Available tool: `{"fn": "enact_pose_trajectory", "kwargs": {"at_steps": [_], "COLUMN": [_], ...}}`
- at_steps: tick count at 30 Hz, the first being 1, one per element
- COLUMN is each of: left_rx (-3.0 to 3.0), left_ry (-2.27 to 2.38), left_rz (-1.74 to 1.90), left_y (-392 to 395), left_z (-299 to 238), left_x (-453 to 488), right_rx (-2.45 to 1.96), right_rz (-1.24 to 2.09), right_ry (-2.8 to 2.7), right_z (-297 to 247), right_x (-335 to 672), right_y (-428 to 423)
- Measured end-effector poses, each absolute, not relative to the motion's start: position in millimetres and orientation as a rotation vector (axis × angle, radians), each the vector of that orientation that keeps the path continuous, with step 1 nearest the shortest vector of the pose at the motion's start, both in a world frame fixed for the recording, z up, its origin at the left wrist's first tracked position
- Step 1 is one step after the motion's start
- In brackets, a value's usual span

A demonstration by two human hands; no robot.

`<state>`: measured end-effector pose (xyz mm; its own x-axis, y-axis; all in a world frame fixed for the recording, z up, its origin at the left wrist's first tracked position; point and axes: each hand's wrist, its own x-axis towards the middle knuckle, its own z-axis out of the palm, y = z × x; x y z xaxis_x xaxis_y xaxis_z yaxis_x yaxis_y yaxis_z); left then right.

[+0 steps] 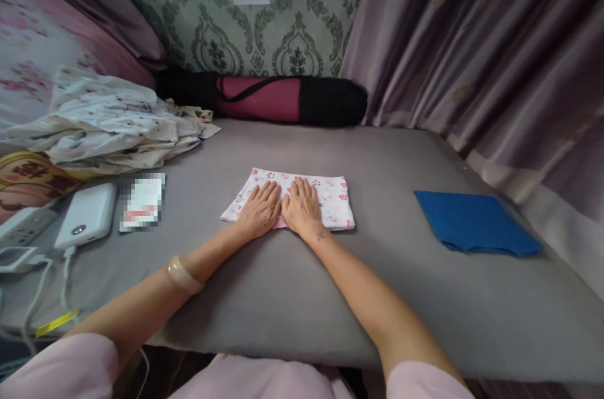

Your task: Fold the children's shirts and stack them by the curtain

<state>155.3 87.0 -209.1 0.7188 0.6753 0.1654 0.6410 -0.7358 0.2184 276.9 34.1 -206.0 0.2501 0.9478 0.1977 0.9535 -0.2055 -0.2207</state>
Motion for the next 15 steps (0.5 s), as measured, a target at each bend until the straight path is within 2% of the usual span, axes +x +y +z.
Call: {"fn": "enact_pose_trajectory", "kwargs": {"at_steps": [6,10,15], "left_rx": [2.771,2.769,2.745], "left_ry": [1.043,1.162,1.187], "left_rz": [0.289,0.403,0.193], "left_y": [98.2,111.6,120.1], "left_z": [-200.7,-200.3,-203.1], "left_x": [151.3,146.6,143.5], "right_rx": [-2.217,-2.299,-2.427], "right_rz": [0.117,0.011,0.107], "right_ry": [-1.757,-1.72,-1.718], "right_z": [-193.8,-189.0,-196.9], "right_x": [293.6,319.8,338.3], "right_y": [31.8,20.1,11.7]}}
